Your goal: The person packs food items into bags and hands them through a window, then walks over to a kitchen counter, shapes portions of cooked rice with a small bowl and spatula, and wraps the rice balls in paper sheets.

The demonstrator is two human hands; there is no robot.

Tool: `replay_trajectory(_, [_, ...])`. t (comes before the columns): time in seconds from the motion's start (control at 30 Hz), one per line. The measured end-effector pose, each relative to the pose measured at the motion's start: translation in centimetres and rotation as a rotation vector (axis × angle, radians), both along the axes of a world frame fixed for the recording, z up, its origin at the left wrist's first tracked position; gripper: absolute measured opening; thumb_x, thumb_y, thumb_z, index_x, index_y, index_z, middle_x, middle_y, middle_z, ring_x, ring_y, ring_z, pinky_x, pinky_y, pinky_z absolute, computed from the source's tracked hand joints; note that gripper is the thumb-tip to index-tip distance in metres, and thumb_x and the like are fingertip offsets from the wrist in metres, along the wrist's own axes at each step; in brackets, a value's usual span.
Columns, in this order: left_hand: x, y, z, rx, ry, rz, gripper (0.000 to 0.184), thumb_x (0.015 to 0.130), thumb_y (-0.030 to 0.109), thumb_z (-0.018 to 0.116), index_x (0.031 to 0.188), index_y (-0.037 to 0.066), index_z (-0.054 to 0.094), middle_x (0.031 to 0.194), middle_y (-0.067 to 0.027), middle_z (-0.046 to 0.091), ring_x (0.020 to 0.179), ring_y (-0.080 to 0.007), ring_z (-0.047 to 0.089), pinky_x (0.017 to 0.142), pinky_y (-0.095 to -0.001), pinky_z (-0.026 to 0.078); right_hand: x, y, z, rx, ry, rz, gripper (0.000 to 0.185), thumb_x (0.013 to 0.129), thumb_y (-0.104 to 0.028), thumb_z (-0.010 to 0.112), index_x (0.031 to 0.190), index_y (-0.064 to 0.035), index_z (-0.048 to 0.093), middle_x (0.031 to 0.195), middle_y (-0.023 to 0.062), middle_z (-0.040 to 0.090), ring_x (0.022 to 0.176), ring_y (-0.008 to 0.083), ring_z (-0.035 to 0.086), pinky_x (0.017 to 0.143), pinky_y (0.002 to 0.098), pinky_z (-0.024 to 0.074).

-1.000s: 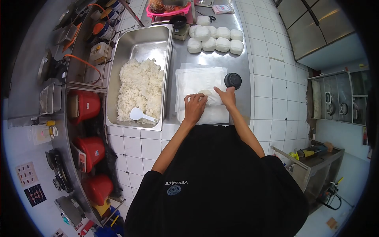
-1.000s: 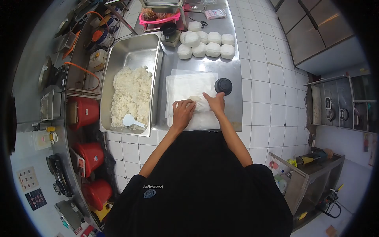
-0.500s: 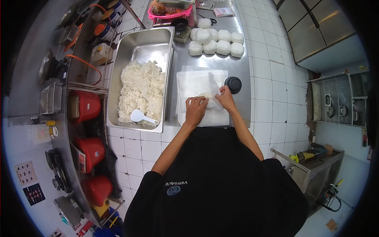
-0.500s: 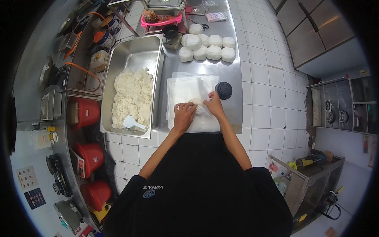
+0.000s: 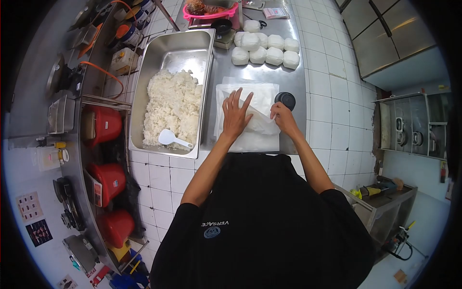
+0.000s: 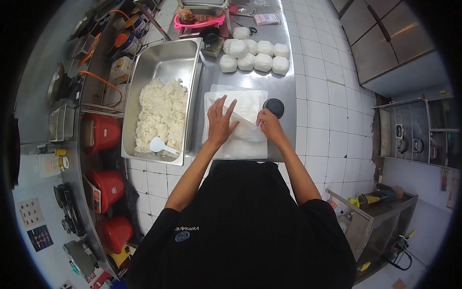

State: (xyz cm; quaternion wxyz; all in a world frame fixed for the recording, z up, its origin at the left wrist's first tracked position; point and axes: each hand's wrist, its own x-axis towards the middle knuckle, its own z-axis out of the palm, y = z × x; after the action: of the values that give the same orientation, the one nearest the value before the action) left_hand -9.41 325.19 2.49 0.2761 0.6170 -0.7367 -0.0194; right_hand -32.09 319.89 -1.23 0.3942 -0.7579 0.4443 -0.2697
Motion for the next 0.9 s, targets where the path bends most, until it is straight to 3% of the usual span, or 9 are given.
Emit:
replay_trajectory(0.1, [0.3, -1.6, -0.3, -0.043, -0.084, -0.079, 0.053, 0.078, 0.019, 0.077, 0.129, 0.024, 0.061, 0.13, -0.006, 0.057, 0.121, -0.0272, 0.052, 0.118, -0.0575, 0.018, -0.5, 0.4, -0.2, -0.218, 0.079, 0.049, 0.014, 0.078, 0.01, 0.056, 0.081, -0.0029, 0.062, 0.091, 0.0133, 0.057, 0.082, 0.0312, 0.06, 0.074, 0.0402, 0.048])
replay_trajectory(0.17, [1.5, -2.3, -1.5, 0.383, -0.165, -0.362, 0.027, 0.079, 0.017, 0.075, 0.106, 0.017, 0.07, 0.115, -0.0037, 0.065, 0.111, -0.0245, 0.059, 0.116, -0.0583, 0.022, -1.1, 1.2, -0.9, -0.173, 0.104, -0.106, 0.012, 0.08, 0.007, 0.057, 0.081, -0.0031, 0.061, 0.091, 0.0131, 0.057, 0.082, 0.0306, 0.06, 0.074, 0.0397, 0.0482])
replay_trajectory(0.2, [1.5, -1.8, -1.9, 0.191, -0.099, -0.364, 0.009, 0.08, 0.011, 0.072, 0.088, 0.013, 0.07, 0.1, -0.0022, 0.068, 0.097, -0.0232, 0.064, 0.111, -0.0535, 0.032, -1.3, 1.5, -1.3, -0.128, 0.126, -0.251, 0.009, 0.081, 0.005, 0.058, 0.08, -0.0033, 0.061, 0.09, 0.0128, 0.057, 0.083, 0.03, 0.06, 0.074, 0.0392, 0.0485])
replay_trajectory(0.33, [1.8, 0.1, -3.0, 0.166, -0.034, -0.424, 0.017, 0.079, 0.01, 0.07, 0.097, 0.012, 0.071, 0.103, -0.0037, 0.067, 0.097, -0.0246, 0.063, 0.101, -0.0452, 0.043, -1.3, 3.7, -2.3, -0.02, 0.081, -0.518, 0.005, 0.085, -0.001, 0.06, 0.09, -0.0034, 0.06, 0.092, 0.0107, 0.059, 0.082, 0.0256, 0.06, 0.076, 0.0374, 0.0489])
replay_trajectory(0.4, [1.5, 1.5, -3.3, 0.111, 0.005, -0.388, 0.024, 0.08, 0.009, 0.069, 0.104, 0.01, 0.071, 0.108, -0.0056, 0.066, 0.099, -0.0257, 0.063, 0.093, -0.04, 0.048, -1.0, 4.8, -2.7, 0.286, -0.269, -0.626, 0.015, 0.088, -0.006, 0.063, 0.1, -0.0023, 0.057, 0.093, 0.0095, 0.061, 0.082, 0.0188, 0.059, 0.076, 0.0349, 0.0488])
replay_trajectory(0.63, [1.4, 3.2, -4.1, 0.037, -0.064, -0.376, 0.035, 0.081, 0.007, 0.066, 0.116, 0.009, 0.068, 0.115, -0.0052, 0.062, 0.111, -0.0264, 0.058, 0.095, -0.04, 0.047, -1.2, 5.0, -4.3, 0.402, -0.145, -0.421, 0.02, 0.089, -0.012, 0.065, 0.103, -0.003, 0.053, 0.079, 0.005, 0.062, 0.073, 0.0161, 0.06, 0.071, 0.0332, 0.0496])
replay_trajectory(0.73, [1.7, 3.3, -4.1, 0.045, -0.104, -0.401, 0.038, 0.08, 0.006, 0.064, 0.118, 0.009, 0.067, 0.116, -0.0043, 0.062, 0.113, -0.0258, 0.056, 0.096, -0.0394, 0.047, -0.6, 3.3, -4.3, 0.527, -0.266, -0.712, 0.02, 0.09, -0.013, 0.067, 0.103, -0.005, 0.053, 0.075, 0.002, 0.061, 0.066, 0.0122, 0.057, 0.064, 0.0274, 0.046])
replay_trajectory(0.83, [1.6, 3.5, -4.1, 0.048, -0.079, -0.419, 0.039, 0.079, 0.005, 0.063, 0.118, 0.008, 0.067, 0.115, -0.0042, 0.062, 0.112, -0.0256, 0.057, 0.097, -0.0393, 0.046, 0.5, 3.2, -1.5, 0.297, -0.155, -0.864, 0.032, 0.09, -0.023, 0.071, 0.105, -0.0023, 0.052, 0.075, 0.0093, 0.063, 0.072, 0.0253, 0.064, 0.067, 0.0376, 0.0498])
replay_trajectory(0.9, [1.7, 3.5, -4.2, 0.039, -0.074, -0.437, 0.04, 0.079, 0.005, 0.066, 0.119, 0.008, 0.066, 0.114, -0.0046, 0.062, 0.112, -0.0256, 0.057, 0.095, -0.0389, 0.048, 2.4, 4.4, 2.4, 0.328, 0.17, -0.576, 0.032, 0.09, -0.024, 0.07, 0.106, -0.0024, 0.053, 0.078, 0.0135, 0.065, 0.074, 0.0304, 0.066, 0.07, 0.0413, 0.0505])
